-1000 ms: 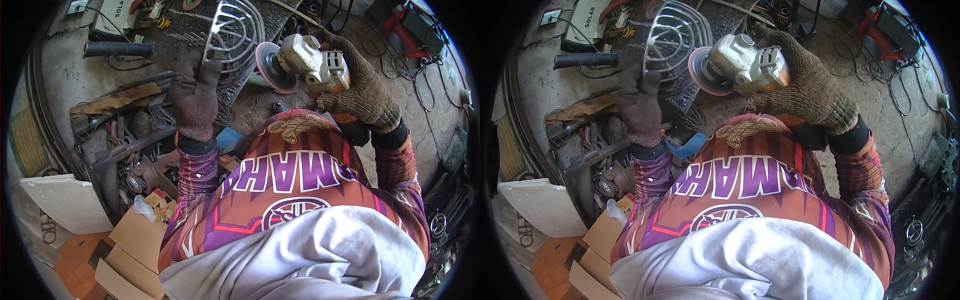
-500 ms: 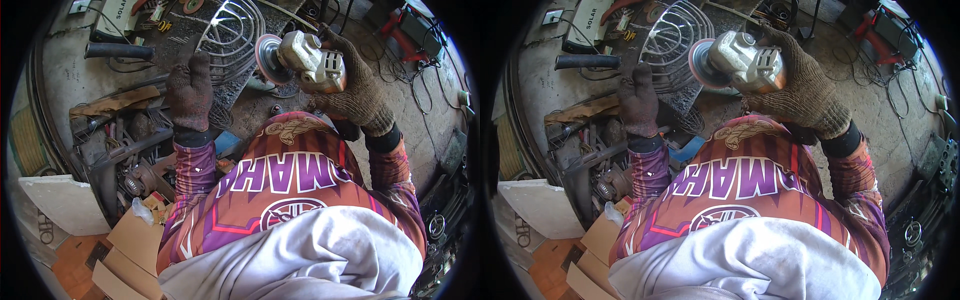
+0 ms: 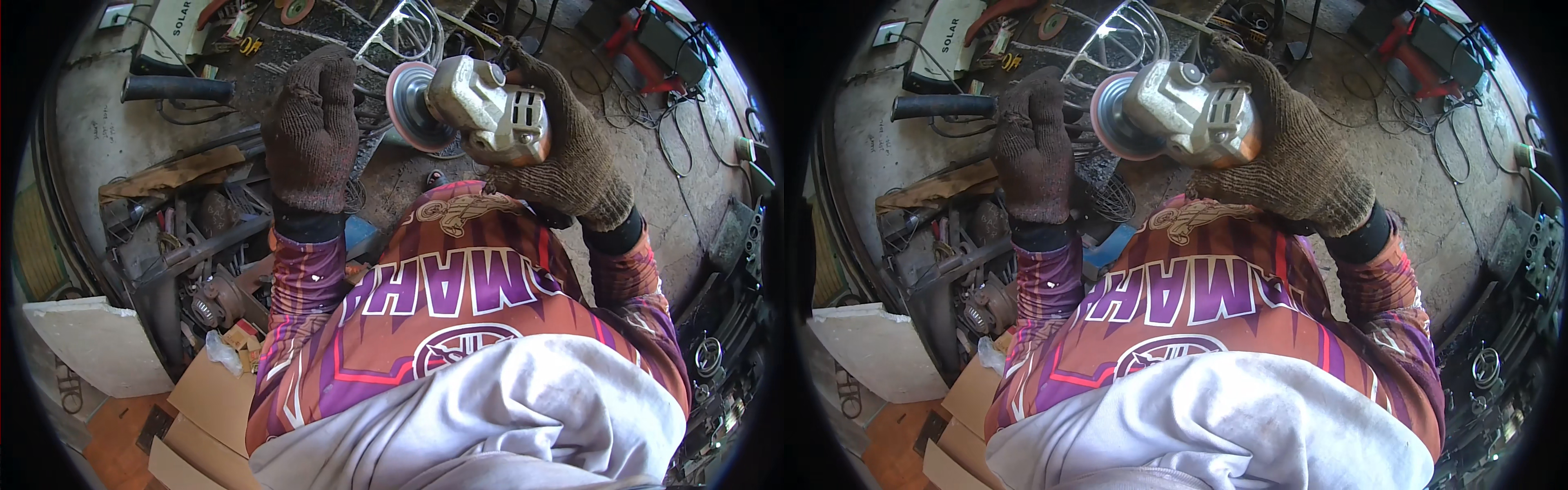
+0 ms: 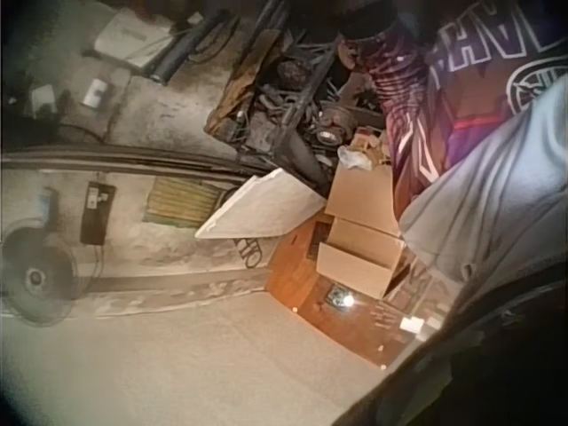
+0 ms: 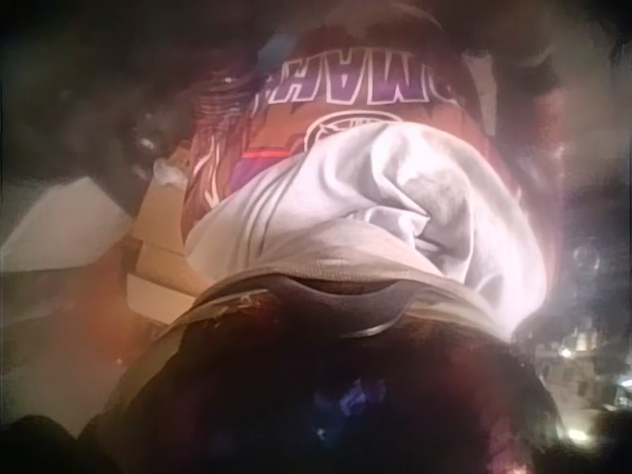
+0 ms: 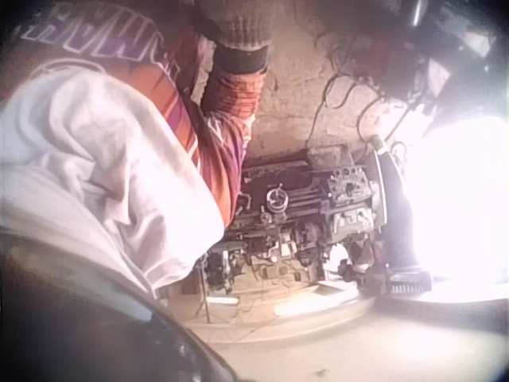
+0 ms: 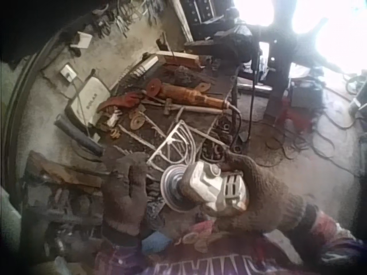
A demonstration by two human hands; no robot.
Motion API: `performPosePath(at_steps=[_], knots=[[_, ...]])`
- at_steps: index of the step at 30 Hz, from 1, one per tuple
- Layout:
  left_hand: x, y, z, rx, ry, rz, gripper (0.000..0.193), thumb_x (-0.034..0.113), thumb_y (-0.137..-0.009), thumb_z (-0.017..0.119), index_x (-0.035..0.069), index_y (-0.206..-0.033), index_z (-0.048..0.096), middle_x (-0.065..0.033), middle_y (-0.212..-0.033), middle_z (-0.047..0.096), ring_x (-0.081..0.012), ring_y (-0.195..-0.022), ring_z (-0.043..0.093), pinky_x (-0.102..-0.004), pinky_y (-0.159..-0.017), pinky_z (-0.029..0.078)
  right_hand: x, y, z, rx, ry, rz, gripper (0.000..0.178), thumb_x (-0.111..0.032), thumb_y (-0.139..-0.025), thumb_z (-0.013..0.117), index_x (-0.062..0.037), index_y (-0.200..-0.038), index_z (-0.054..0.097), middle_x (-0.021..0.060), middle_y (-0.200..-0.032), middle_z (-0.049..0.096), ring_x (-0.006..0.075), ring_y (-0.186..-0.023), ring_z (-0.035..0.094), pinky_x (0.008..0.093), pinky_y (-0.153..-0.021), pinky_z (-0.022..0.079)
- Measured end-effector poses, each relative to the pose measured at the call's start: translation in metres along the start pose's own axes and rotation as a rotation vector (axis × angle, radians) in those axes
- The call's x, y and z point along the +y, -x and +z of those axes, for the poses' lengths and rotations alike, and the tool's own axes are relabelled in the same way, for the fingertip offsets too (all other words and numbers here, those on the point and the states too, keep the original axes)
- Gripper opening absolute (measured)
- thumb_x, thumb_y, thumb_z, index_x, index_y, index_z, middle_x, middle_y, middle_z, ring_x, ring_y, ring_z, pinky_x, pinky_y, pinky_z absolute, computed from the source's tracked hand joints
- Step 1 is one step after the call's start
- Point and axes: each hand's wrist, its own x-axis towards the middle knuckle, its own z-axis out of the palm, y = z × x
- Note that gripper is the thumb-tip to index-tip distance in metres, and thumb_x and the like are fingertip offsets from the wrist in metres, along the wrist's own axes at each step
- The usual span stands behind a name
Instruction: The person uses a grinder on a curved metal frame and then welds the metal pieces together at a workbench.
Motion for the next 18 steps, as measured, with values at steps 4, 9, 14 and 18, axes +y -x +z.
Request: performPosePath(at_steps=[4, 9, 14, 18], knots=[[0.000, 0.002, 0.001, 0.026, -0.095, 0.142, 0.018, 0.020, -0.099, 0.064, 0.006, -0.111, 0.067, -0.0135, -0.104, 0.071, -0.0316, -0.093, 0.070, -0.0409, -0.078, 0.055, -0.003, 0.005, 0.001, 0.015, 0.002, 0.025, 0.105, -0.033, -0.059, 0.096, -0.0098, -0.147, 0.042, 0.0169, -0.129, 0.063, 0.0332, -0.120, 0.063, 0.0423, -0.102, 0.050], [0.010, 0.004, -0.003, -0.051, -0.076, 0.104, 0.018, 0.018, -0.099, 0.063, 0.006, -0.111, 0.068, -0.0140, -0.106, 0.071, -0.0324, -0.096, 0.070, -0.0410, -0.081, 0.055, -0.006, 0.007, -0.005, 0.054, -0.008, 0.003, 0.104, -0.033, -0.060, 0.095, -0.0090, -0.147, 0.043, 0.0171, -0.127, 0.064, 0.0330, -0.120, 0.063, 0.0425, -0.102, 0.050], [0.010, 0.007, 0.001, -0.026, -0.013, 0.036, 0.017, 0.018, -0.099, 0.063, 0.006, -0.111, 0.068, -0.0134, -0.102, 0.071, -0.0300, -0.092, 0.071, -0.0406, -0.080, 0.055, -0.004, 0.007, -0.008, 0.056, 0.006, -0.025, 0.105, -0.033, -0.061, 0.095, -0.0085, -0.148, 0.042, 0.0164, -0.128, 0.063, 0.0337, -0.119, 0.063, 0.0429, -0.102, 0.050], [0.014, -0.001, 0.002, -0.016, 0.025, 0.005, 0.018, 0.021, -0.100, 0.063, 0.006, -0.110, 0.068, -0.0125, -0.096, 0.072, -0.0269, -0.083, 0.071, -0.0382, -0.074, 0.055, -0.004, 0.014, -0.005, -0.003, 0.015, 0.090, 0.107, -0.033, -0.062, 0.096, -0.0073, -0.149, 0.039, 0.0171, -0.129, 0.063, 0.0336, -0.121, 0.062, 0.0428, -0.104, 0.049]])
